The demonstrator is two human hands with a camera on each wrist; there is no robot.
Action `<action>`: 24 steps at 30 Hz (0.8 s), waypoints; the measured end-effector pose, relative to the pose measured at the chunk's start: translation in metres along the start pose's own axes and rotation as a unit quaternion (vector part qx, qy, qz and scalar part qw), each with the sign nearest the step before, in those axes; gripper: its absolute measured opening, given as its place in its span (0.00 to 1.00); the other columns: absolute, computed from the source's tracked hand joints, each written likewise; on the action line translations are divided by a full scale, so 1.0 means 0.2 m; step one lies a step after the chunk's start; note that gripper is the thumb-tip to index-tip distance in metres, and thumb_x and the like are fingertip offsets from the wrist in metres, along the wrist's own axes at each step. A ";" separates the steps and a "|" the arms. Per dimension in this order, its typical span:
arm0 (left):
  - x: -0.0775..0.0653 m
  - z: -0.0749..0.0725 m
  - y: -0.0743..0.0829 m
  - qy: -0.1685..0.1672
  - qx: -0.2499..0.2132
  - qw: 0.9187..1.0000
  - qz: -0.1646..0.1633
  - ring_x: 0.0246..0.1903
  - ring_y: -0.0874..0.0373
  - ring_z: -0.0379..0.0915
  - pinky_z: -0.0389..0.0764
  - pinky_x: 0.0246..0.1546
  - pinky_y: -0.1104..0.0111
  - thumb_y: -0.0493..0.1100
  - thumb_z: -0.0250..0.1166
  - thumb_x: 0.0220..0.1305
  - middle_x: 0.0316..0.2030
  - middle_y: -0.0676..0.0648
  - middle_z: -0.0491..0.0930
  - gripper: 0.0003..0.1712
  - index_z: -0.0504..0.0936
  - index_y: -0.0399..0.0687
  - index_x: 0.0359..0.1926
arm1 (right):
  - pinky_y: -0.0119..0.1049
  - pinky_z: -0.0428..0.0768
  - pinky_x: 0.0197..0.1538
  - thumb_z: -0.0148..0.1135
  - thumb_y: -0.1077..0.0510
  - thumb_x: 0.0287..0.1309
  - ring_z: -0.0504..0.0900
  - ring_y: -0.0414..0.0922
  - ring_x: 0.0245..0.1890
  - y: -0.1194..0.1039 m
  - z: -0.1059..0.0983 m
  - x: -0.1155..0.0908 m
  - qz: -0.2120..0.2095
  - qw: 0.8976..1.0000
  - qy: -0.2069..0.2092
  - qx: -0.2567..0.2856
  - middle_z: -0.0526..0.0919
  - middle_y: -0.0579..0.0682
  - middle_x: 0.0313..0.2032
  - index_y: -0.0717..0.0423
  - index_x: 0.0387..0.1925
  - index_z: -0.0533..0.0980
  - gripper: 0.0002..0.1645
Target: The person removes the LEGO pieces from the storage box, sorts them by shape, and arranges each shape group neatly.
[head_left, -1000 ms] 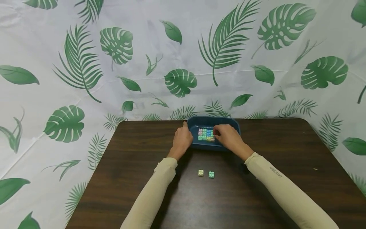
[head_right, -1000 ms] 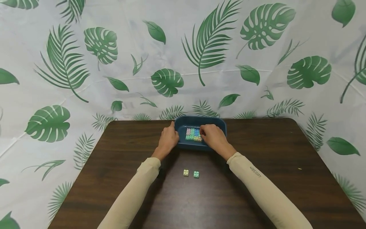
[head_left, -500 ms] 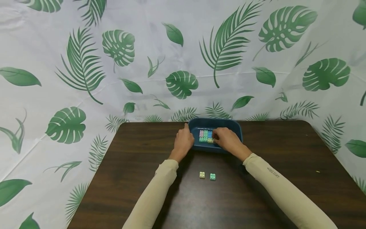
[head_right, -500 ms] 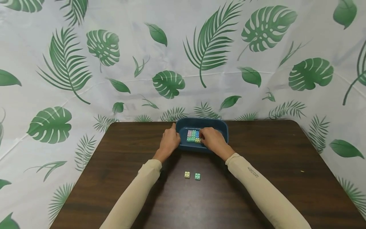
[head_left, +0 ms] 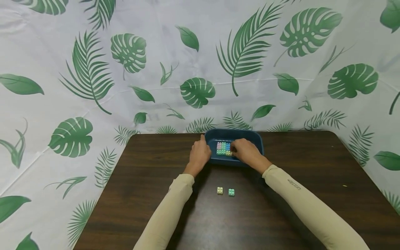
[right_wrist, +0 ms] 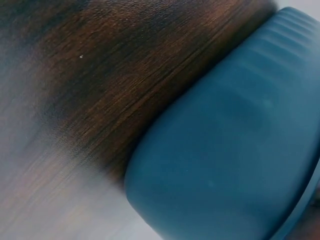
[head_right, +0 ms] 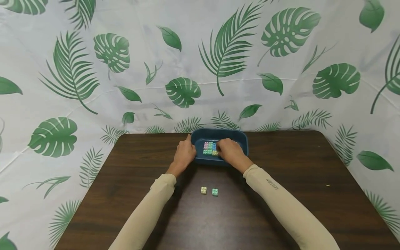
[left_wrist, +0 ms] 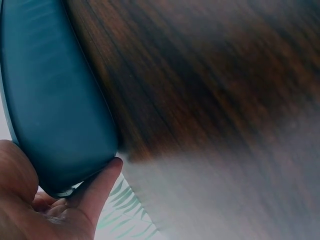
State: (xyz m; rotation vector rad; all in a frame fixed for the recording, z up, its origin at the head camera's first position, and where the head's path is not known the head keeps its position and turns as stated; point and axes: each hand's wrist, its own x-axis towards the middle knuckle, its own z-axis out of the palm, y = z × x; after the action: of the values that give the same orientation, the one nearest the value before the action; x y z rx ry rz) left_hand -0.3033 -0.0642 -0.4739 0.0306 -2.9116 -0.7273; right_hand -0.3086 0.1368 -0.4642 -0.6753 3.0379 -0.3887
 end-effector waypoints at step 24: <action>0.02 0.00 0.00 -0.010 -0.010 1.000 -0.012 0.46 0.43 0.81 0.82 0.42 0.53 0.42 0.52 0.68 0.51 0.37 0.80 0.30 0.61 0.42 0.70 | 0.34 0.76 0.30 0.66 0.47 0.56 0.77 0.36 0.30 -0.03 -0.18 -0.27 -0.097 0.985 0.132 -0.046 0.80 0.42 0.35 0.44 0.37 0.79 0.09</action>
State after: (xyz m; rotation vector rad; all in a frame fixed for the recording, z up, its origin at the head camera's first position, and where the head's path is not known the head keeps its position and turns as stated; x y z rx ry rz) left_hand -0.3066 -0.0636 -0.4742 0.0577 -2.9279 -0.7638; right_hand -0.2584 0.1618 -0.4311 -1.0086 3.2654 -0.3703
